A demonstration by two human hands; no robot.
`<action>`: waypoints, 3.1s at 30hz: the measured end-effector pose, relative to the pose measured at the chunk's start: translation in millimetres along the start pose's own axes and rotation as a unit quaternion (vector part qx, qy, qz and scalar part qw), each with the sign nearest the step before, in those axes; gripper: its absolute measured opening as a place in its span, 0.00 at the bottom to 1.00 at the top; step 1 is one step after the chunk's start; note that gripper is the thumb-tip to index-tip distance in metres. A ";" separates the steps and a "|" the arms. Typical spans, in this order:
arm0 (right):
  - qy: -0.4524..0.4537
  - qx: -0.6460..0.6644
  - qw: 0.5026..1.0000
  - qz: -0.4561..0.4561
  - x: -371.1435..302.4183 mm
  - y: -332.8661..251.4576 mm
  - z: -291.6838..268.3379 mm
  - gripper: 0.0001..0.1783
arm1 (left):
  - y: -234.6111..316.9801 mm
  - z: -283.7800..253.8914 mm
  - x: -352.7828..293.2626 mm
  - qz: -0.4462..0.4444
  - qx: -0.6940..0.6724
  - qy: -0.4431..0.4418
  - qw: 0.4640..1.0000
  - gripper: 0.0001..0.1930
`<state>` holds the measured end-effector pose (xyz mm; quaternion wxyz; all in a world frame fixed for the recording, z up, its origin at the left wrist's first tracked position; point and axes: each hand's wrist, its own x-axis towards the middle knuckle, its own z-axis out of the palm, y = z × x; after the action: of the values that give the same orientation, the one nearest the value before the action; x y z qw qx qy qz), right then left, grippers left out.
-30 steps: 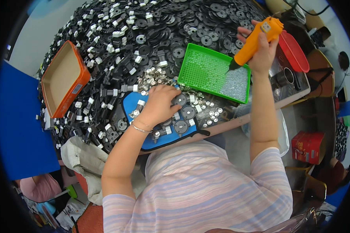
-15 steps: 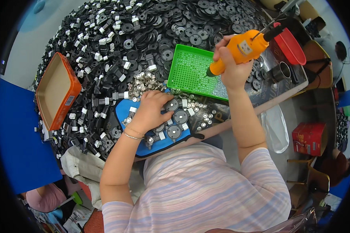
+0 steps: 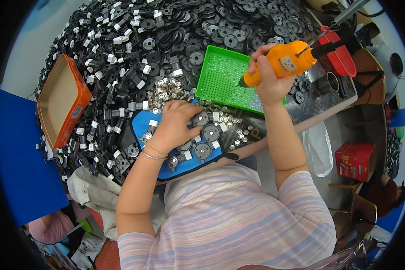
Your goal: Assembling small plastic components by attaching metal plates using an electric screwdriver.
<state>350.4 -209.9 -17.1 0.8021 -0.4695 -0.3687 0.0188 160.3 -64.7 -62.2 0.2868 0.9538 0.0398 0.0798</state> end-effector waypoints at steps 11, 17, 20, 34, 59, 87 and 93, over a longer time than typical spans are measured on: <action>0.006 0.014 1.000 0.005 -0.6 1.9 2.8 0.10 | -0.2 -1.0 0.9 0.002 0.003 -0.002 1.000 0.22; 0.001 0.020 0.999 -0.037 5.5 -14.5 -1.5 0.09 | 0.8 -0.2 0.6 0.013 0.003 0.015 1.000 0.21; -0.003 0.136 0.991 -0.020 1.8 -33.1 17.7 0.10 | -0.9 -1.2 -0.8 0.006 0.001 0.016 1.000 0.21; -0.130 0.039 0.990 0.038 -42.4 -17.3 60.2 0.14 | -2.3 -1.4 0.7 0.004 -0.025 0.003 1.000 0.22; -0.058 0.069 0.996 -0.024 -9.6 -26.6 9.8 0.13 | -2.4 -4.0 2.9 0.011 -0.021 -0.027 0.999 0.23; -0.074 0.058 0.995 0.022 -20.0 -10.7 3.6 0.15 | -5.1 6.2 8.9 0.036 -0.056 0.004 0.998 0.24; -0.072 0.085 0.993 0.040 -19.6 -10.4 2.6 0.14 | -7.5 6.9 9.1 0.039 -0.055 0.005 0.998 0.24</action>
<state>331.4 -221.2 -19.6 0.8092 -0.4115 -0.4031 0.1157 170.3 -61.1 -70.8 0.3354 0.9370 -0.0007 0.0980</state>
